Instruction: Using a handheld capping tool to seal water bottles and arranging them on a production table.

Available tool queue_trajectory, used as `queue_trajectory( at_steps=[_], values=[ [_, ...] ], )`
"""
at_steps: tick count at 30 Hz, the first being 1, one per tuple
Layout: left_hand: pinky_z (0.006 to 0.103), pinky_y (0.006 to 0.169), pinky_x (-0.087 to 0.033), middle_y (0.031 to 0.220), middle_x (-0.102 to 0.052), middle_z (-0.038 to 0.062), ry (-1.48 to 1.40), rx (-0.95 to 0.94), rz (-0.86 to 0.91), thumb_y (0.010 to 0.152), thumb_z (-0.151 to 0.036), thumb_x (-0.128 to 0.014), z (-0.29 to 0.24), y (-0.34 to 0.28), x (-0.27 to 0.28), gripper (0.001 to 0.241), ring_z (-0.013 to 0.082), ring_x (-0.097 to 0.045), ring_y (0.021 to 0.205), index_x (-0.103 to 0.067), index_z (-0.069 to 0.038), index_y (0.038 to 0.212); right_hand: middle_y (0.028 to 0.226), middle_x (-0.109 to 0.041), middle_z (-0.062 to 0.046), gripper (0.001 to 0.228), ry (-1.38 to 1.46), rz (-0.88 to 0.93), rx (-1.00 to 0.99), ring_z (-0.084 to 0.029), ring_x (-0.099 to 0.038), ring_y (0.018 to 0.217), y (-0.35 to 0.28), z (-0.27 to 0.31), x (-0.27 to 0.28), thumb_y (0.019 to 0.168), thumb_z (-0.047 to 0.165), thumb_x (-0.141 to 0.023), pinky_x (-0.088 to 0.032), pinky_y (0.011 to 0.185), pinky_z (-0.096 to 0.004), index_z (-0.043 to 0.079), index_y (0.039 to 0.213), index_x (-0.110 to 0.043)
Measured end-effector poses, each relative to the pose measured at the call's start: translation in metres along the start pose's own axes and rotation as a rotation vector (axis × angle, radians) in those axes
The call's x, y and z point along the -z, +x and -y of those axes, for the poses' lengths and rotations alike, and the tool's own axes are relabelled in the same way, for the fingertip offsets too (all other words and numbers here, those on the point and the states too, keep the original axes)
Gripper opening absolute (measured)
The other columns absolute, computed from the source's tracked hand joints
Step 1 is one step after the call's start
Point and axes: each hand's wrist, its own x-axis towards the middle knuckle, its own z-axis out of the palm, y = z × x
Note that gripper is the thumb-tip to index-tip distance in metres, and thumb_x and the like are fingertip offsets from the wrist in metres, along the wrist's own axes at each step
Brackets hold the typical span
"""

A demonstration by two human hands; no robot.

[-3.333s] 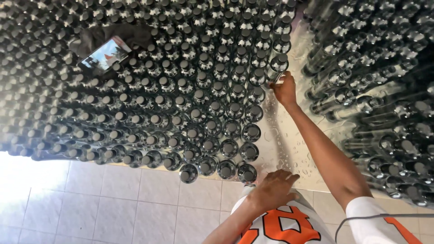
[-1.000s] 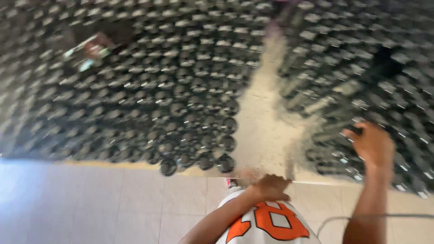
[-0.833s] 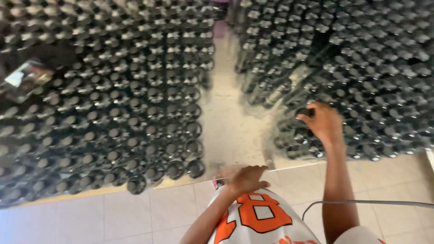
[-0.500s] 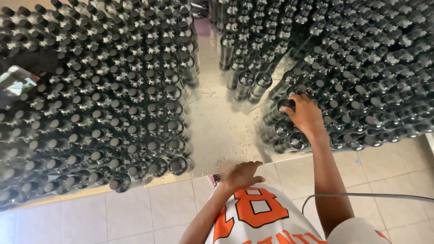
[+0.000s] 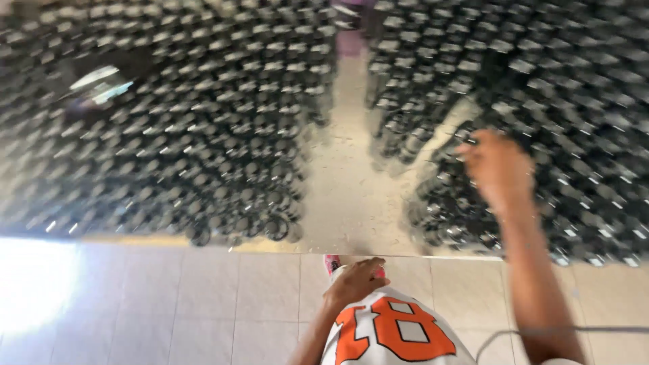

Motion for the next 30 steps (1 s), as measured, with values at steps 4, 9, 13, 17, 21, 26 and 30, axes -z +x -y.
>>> queue_trajectory(
  at_steps=[4, 9, 13, 17, 21, 26, 30],
  values=[
    [0.0440, 0.099, -0.057, 0.136, -0.075, 0.007, -0.065, 0.184, -0.060, 0.104, -0.039, -0.064, -0.010, -0.033, 0.001, 0.053, 0.0238, -0.072, 0.126, -0.059, -0.017, 0.152, 0.130, -0.078, -0.017, 0.052, -0.265, -0.151, 0.073, -0.039, -0.074, 0.115, 0.071, -0.043, -0.015, 0.118, 0.055, -0.058, -0.062, 0.083, -0.054, 0.014, 0.147, -0.070],
    [0.0472, 0.102, -0.053, 0.150, -0.069, 0.009, -0.095, 0.167, -0.128, 0.104, -0.042, -0.063, 0.001, -0.042, -0.006, 0.056, 0.0316, -0.070, 0.125, -0.056, -0.016, 0.153, 0.142, -0.079, -0.019, 0.076, -0.534, 0.064, -0.027, -0.049, -0.055, 0.147, 0.148, -0.097, -0.089, 0.118, 0.073, -0.039, -0.060, 0.104, -0.062, 0.012, 0.146, -0.074],
    [0.0477, 0.106, -0.052, 0.149, -0.068, 0.013, -0.139, 0.141, -0.128, 0.103, -0.044, -0.062, 0.017, -0.033, -0.016, 0.062, 0.0318, -0.067, 0.133, -0.053, -0.014, 0.157, 0.141, -0.068, -0.022, 0.078, -0.262, 0.159, -0.062, -0.050, -0.064, 0.124, 0.122, -0.067, -0.059, 0.114, 0.071, -0.044, -0.060, 0.095, -0.072, 0.008, 0.158, -0.055],
    [0.0475, 0.110, -0.048, 0.154, -0.062, 0.017, -0.112, 0.109, -0.024, 0.103, -0.046, -0.060, 0.017, -0.029, -0.007, 0.069, 0.0354, -0.060, 0.138, -0.047, -0.012, 0.162, 0.152, -0.067, -0.019, 0.081, -0.284, 0.167, -0.078, -0.045, -0.062, 0.137, 0.131, -0.054, -0.061, 0.111, 0.066, -0.052, -0.064, 0.095, -0.066, 0.006, 0.166, -0.050],
    [0.0468, 0.112, -0.046, 0.149, -0.065, 0.016, -0.071, 0.033, -0.071, 0.103, -0.045, -0.062, 0.031, -0.031, 0.006, 0.067, 0.0334, -0.058, 0.139, -0.050, -0.011, 0.160, 0.098, -0.087, -0.013, 0.060, -0.314, 0.107, -0.102, -0.035, -0.083, 0.079, 0.131, -0.046, -0.061, 0.113, 0.063, -0.062, -0.068, 0.057, -0.047, 0.012, 0.141, -0.075],
    [0.0484, 0.112, -0.047, 0.151, -0.064, 0.017, -0.085, -0.036, -0.122, 0.107, -0.041, -0.060, 0.040, -0.050, 0.040, 0.062, 0.0345, -0.059, 0.140, -0.051, -0.007, 0.158, 0.057, -0.074, 0.004, 0.057, -0.447, -0.107, -0.022, -0.018, -0.077, 0.057, 0.112, -0.046, -0.047, 0.114, 0.075, -0.062, -0.058, 0.056, -0.031, 0.022, 0.111, -0.082],
    [0.0455, 0.112, -0.049, 0.146, -0.070, 0.014, -0.111, -0.120, -0.148, 0.105, -0.039, -0.063, 0.028, -0.055, 0.071, 0.058, 0.0309, -0.065, 0.137, -0.056, -0.009, 0.154, 0.070, -0.034, -0.012, 0.055, 0.232, -0.224, 0.177, -0.035, -0.037, 0.064, 0.087, -0.064, -0.017, 0.126, 0.022, -0.079, -0.029, 0.070, -0.059, 0.004, 0.082, -0.051]
  ],
)
